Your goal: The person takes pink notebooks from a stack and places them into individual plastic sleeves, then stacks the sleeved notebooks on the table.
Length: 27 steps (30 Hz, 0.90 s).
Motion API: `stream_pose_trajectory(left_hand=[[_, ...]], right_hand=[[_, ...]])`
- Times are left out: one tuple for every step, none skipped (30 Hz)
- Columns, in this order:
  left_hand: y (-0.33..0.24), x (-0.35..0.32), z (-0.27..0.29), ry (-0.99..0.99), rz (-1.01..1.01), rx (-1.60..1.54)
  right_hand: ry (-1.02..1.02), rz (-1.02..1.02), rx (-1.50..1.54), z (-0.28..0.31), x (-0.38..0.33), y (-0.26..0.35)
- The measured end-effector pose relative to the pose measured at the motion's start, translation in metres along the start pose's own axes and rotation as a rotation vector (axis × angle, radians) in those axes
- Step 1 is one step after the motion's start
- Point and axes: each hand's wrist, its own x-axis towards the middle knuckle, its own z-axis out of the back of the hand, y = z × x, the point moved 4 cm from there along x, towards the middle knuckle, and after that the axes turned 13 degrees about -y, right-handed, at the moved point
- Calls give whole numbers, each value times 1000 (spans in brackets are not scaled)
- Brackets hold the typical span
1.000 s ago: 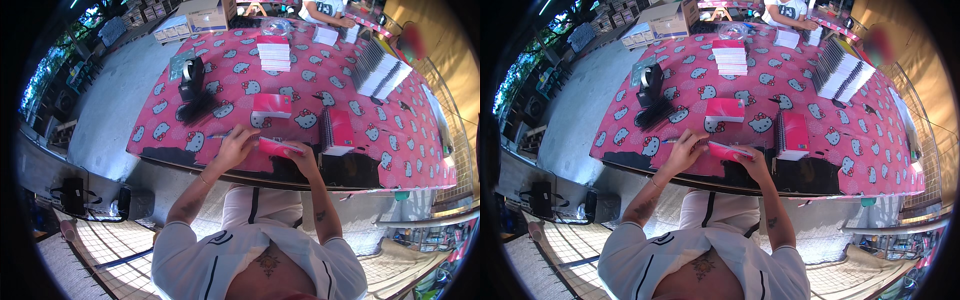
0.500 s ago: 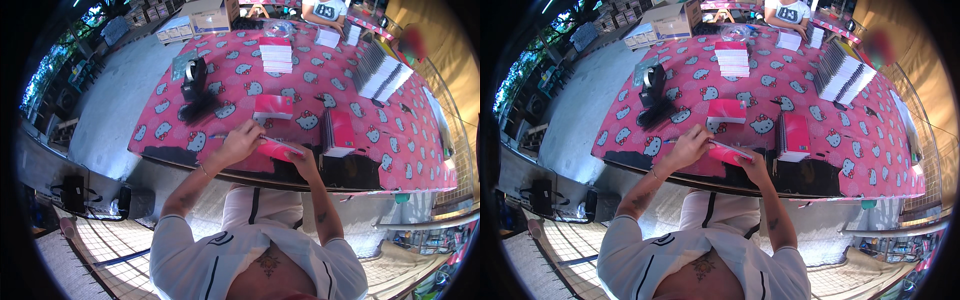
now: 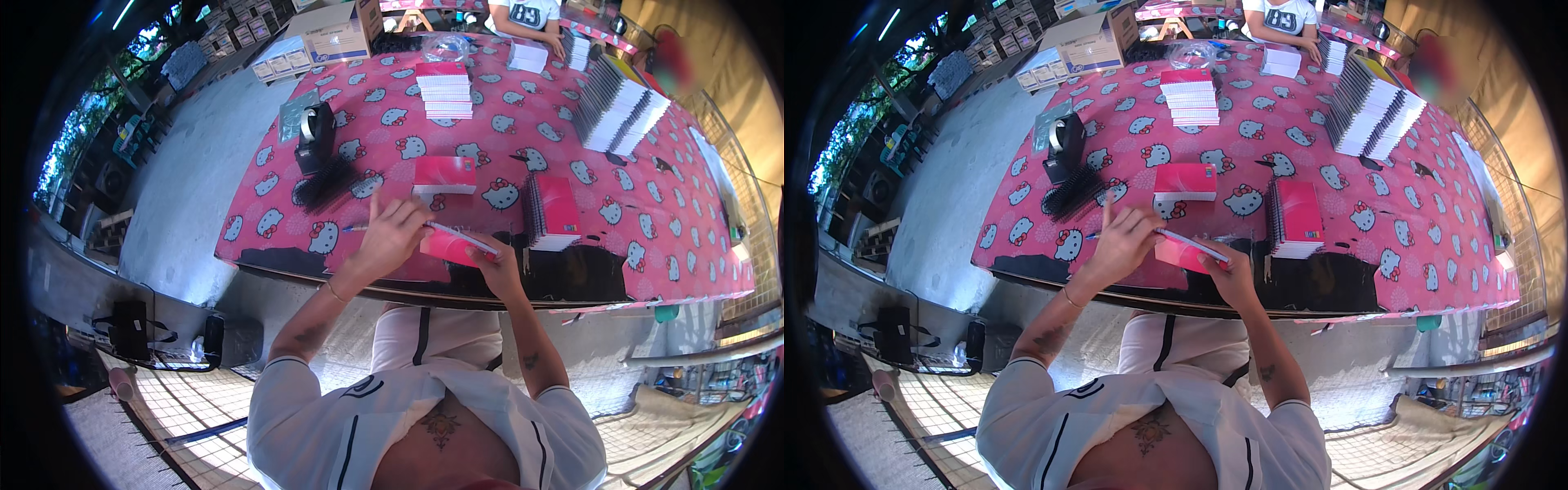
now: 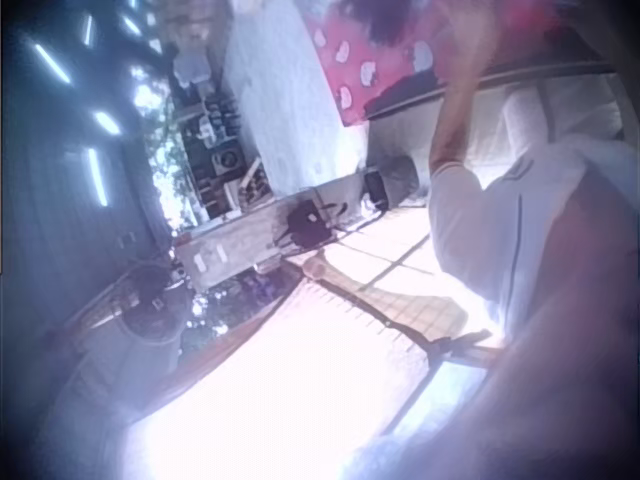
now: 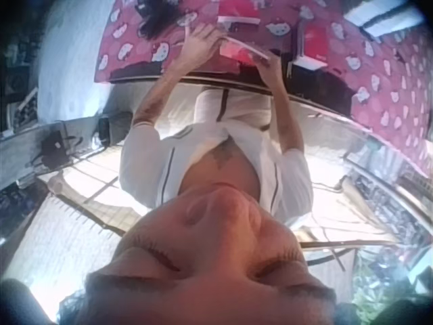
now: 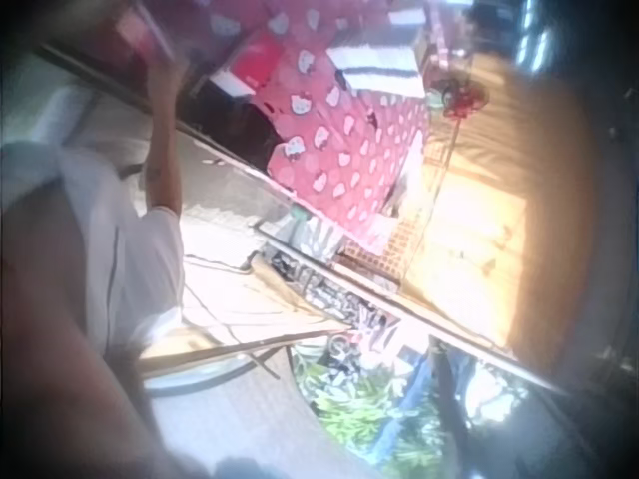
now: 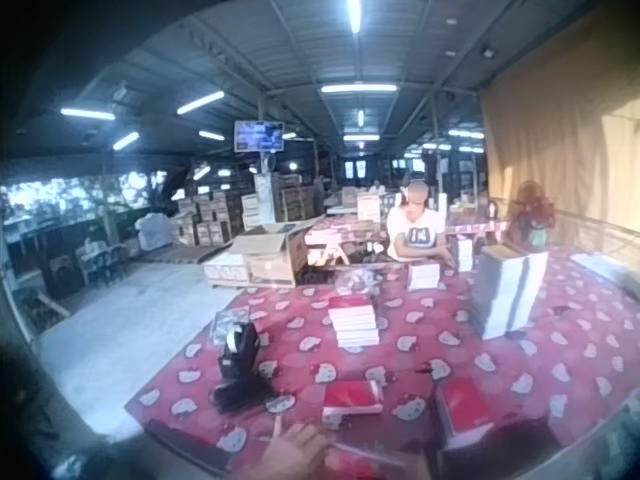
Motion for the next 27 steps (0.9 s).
stream_pose_trajectory(left_hand=[[-16, 0, 10, -123, -70, 168], [-27, -8, 3, -131, -19, 134], [-37, -23, -8, -139, 31, 100], [-45, -38, -18, -145, 76, 63], [-52, -48, -23, -20, 25, 102], [-46, -46, -27, -89, 52, 124], [-44, -32, -23, -153, 78, 136], [-40, -21, -15, -209, 113, 154], [-34, 3, -2, -152, 130, 210], [-37, -6, -2, -140, 98, 180], [-42, -14, -5, -136, 58, 149], [-43, -18, -7, -132, 17, 117], [-41, -15, -2, -247, -13, 70], [-35, -11, 0, -179, -12, -48], [-24, -3, 2, -109, -11, -164], [-16, 5, 2, -43, -6, -280], [-11, 9, 3, -106, 32, -408], [-8, 13, 3, -72, 52, -444], [-7, 14, 5, -29, 76, -482], [-7, 15, 7, 14, 100, -519], [-6, 16, 9, 43, 109, -552], [-6, 18, 11, 70, 116, -583], [-6, 19, 12, 96, 124, -615], [-5, 20, 13, 81, 118, -614], [-5, 21, 14, 65, 111, -612], [-5, 21, 15, 50, 103, -611], [-7, 21, 16, 29, 63, -534]], right_hand=[[-24, -25, 29, 0, -2, 2], [-45, -47, 54, 0, -2, 6], [-66, -70, 80, 0, -3, 8], [-69, -105, 95, 1, -7, 7], [-72, -132, 111, 2, -10, 4], [-74, -158, 126, 2, -10, 3], [-72, -162, 120, 1, -10, 4], [-60, -174, 120, -4, -13, 4], [-51, -187, 115, -7, -16, 6], [-40, -180, 99, -6, -18, 11], [-36, -163, 80, -1, -16, 19], [-33, -147, 61, 3, -14, 23], [-30, -143, 58, 6, -15, 20], [-22, -142, 52, 7, -17, 15], [-13, -141, 46, 8, -17, 12], [-3, -127, 42, 9, -15, 13], [7, -114, 38, 11, -12, 15], [18, -100, 35, 12, -10, 18], [41, -82, 23, 13, -9, 21], [64, -64, 11, 15, -7, 27], [88, -45, 0, 16, -5, 31], [99, -28, -18, 18, -4, 34], [110, -10, -35, 19, -3, 36], [121, 7, -53, 20, -3, 38], [120, -4, -29, 20, -3, 37], [119, -16, -6, 20, -2, 35], [119, -27, 17, 20, -3, 34]])
